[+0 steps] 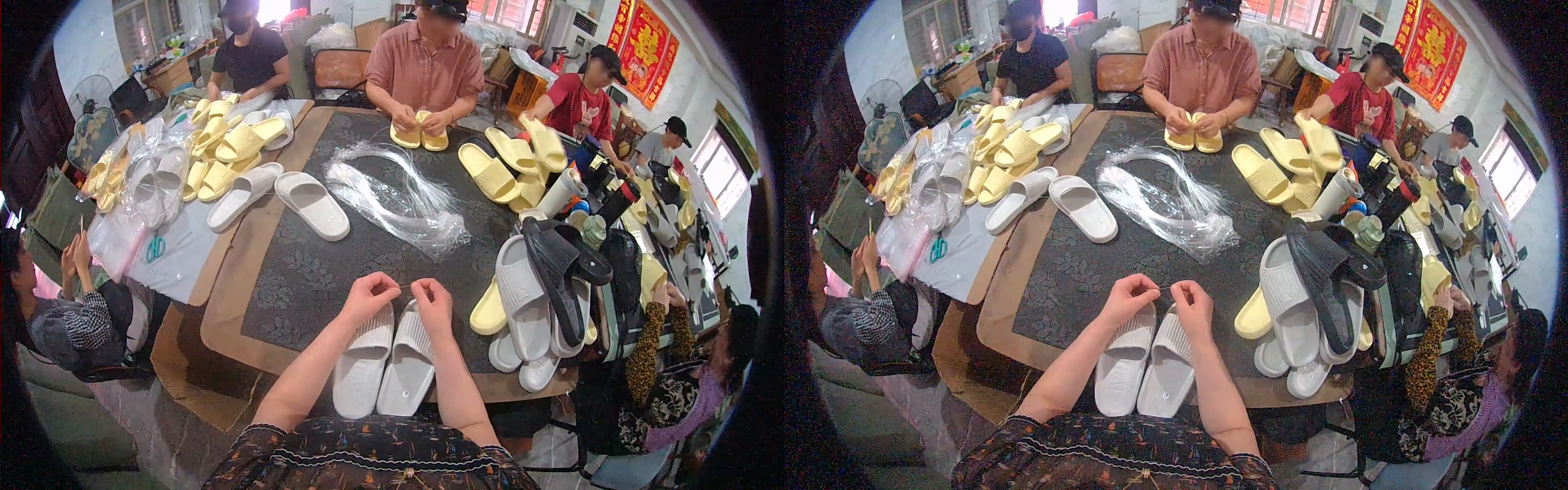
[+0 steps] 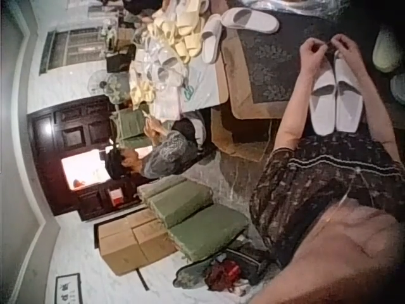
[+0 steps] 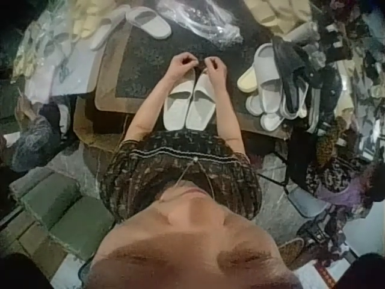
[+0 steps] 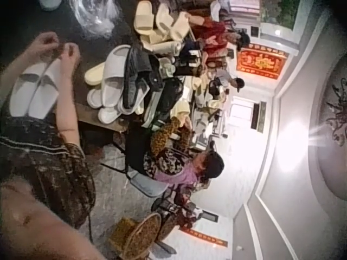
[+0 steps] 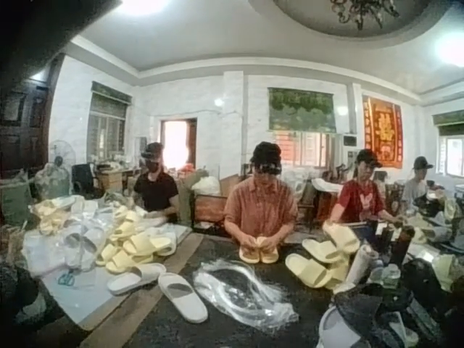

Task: The recorder is inspecting and pairing different colored rubber slippers at a manufacturing work table.

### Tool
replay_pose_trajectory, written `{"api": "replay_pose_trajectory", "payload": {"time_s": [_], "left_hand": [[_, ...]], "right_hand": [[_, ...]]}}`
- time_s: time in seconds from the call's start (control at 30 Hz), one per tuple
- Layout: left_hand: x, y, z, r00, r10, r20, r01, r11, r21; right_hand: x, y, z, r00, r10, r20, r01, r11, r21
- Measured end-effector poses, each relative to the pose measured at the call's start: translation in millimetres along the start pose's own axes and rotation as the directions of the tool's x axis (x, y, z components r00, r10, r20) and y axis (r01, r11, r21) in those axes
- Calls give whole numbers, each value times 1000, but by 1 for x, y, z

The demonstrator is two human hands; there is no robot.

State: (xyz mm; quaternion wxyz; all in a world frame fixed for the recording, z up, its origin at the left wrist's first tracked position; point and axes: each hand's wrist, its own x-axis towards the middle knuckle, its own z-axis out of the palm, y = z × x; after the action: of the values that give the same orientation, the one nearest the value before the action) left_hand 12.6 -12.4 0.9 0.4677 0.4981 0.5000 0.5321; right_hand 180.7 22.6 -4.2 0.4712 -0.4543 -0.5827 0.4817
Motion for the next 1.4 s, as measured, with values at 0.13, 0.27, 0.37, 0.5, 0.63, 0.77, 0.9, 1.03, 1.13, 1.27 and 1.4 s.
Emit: {"api": "replay_pose_trajectory", "payload": {"time_s": [0.13, 0.27, 0.37, 0.5, 0.63, 0.77, 0.9, 1.03, 1.13, 1.27, 1.4], "left_hand": [[-1, 5, 6, 1000, 11, 20, -11, 1000, -24], [-1, 0, 1, 999, 44, -6, -44, 999, -30], [1, -8, 1, 1000, 19, -20, -19, 1000, -2], [0, -2, 4, 999, 30, -11, -30, 999, -10], [-1, -1, 2, 999, 44, -26, -44, 999, 4], [-2, 1, 2, 999, 32, -35, -31, 999, 29], [-2, 3, 4, 999, 38, -37, -38, 999, 5], [-1, 0, 1, 999, 11, -44, -9, 999, 44], [0, 1, 2, 998, 35, -43, -33, 999, 26], [-2, 7, 4, 1000, -7, -6, 7, 999, 32], [-1, 1, 1, 1000, 2, -27, -2, 1000, 10]], "right_hand": [[0, 10, 0, 995, -68, 73, 70, 997, -26], [0, 1, 0, 998, 4, 70, -5, 1000, 12], [0, 2, -1, 1000, -20, -10, 20, 1000, -1], [0, 6, -1, 989, -47, 137, 53, 998, -44], [-2, -6, 0, 998, -7, 67, 9, 999, -41], [-2, -4, 0, 1000, -15, -3, 15, 999, 32], [-2, 1, -1, 988, -62, 139, 68, 997, -41], [0, 1, -1, 1000, -17, 26, 18, 999, -41], [-2, -8, 0, 994, -31, 102, 30, 999, 12], [-2, -2, -2, 987, -36, 154, 43, 998, -43], [1, -2, 0, 1000, 3, 25, -3, 1000, 22]]}}
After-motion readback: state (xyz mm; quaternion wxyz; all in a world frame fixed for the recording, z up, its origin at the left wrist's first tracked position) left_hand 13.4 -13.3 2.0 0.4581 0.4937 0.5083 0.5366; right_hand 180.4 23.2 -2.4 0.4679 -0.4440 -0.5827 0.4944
